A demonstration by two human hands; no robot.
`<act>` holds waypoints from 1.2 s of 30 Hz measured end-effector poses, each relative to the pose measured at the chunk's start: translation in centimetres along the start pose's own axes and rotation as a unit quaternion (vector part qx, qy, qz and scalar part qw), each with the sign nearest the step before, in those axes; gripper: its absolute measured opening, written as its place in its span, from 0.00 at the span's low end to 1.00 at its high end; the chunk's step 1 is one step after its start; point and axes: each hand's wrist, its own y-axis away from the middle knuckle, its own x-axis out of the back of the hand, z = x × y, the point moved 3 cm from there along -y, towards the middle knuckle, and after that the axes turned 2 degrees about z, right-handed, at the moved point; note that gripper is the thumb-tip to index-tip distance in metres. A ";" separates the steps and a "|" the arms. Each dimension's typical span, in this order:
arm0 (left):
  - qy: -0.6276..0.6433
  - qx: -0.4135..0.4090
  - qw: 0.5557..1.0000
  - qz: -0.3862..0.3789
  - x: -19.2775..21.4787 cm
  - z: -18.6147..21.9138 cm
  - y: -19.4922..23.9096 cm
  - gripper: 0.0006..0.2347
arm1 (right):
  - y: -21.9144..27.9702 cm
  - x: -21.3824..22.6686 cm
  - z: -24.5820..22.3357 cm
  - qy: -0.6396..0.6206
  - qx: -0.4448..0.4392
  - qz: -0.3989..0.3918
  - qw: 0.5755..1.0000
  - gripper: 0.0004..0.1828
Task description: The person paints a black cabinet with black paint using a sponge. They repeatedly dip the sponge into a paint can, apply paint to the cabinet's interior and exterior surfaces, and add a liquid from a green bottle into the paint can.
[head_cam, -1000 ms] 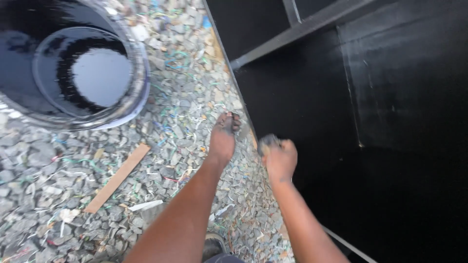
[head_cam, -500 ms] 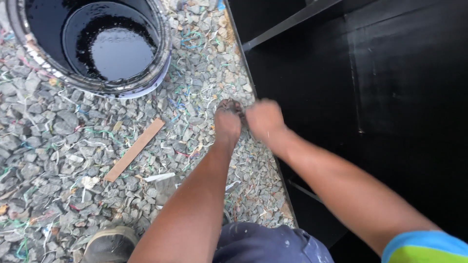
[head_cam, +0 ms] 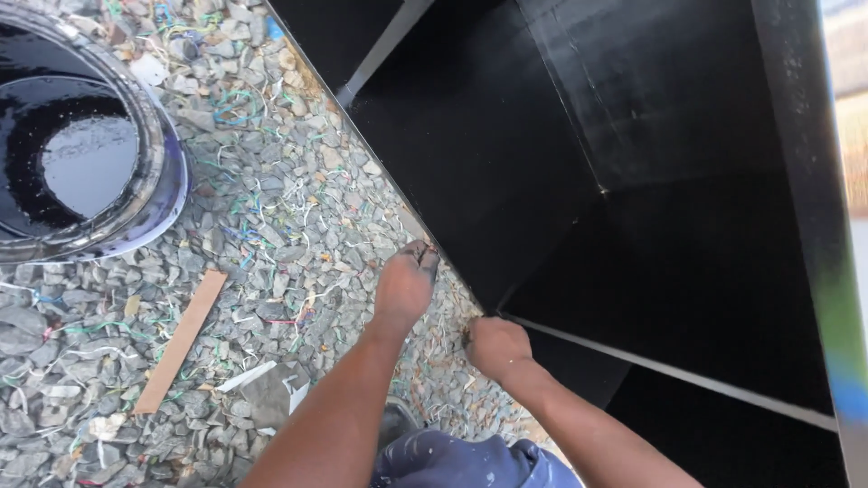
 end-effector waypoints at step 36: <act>0.106 -0.086 0.908 0.396 20.0 -3.3 4.7 0.15 | -10.0 27.0 -47.5 0.046 0.383 0.169 0.907 0.14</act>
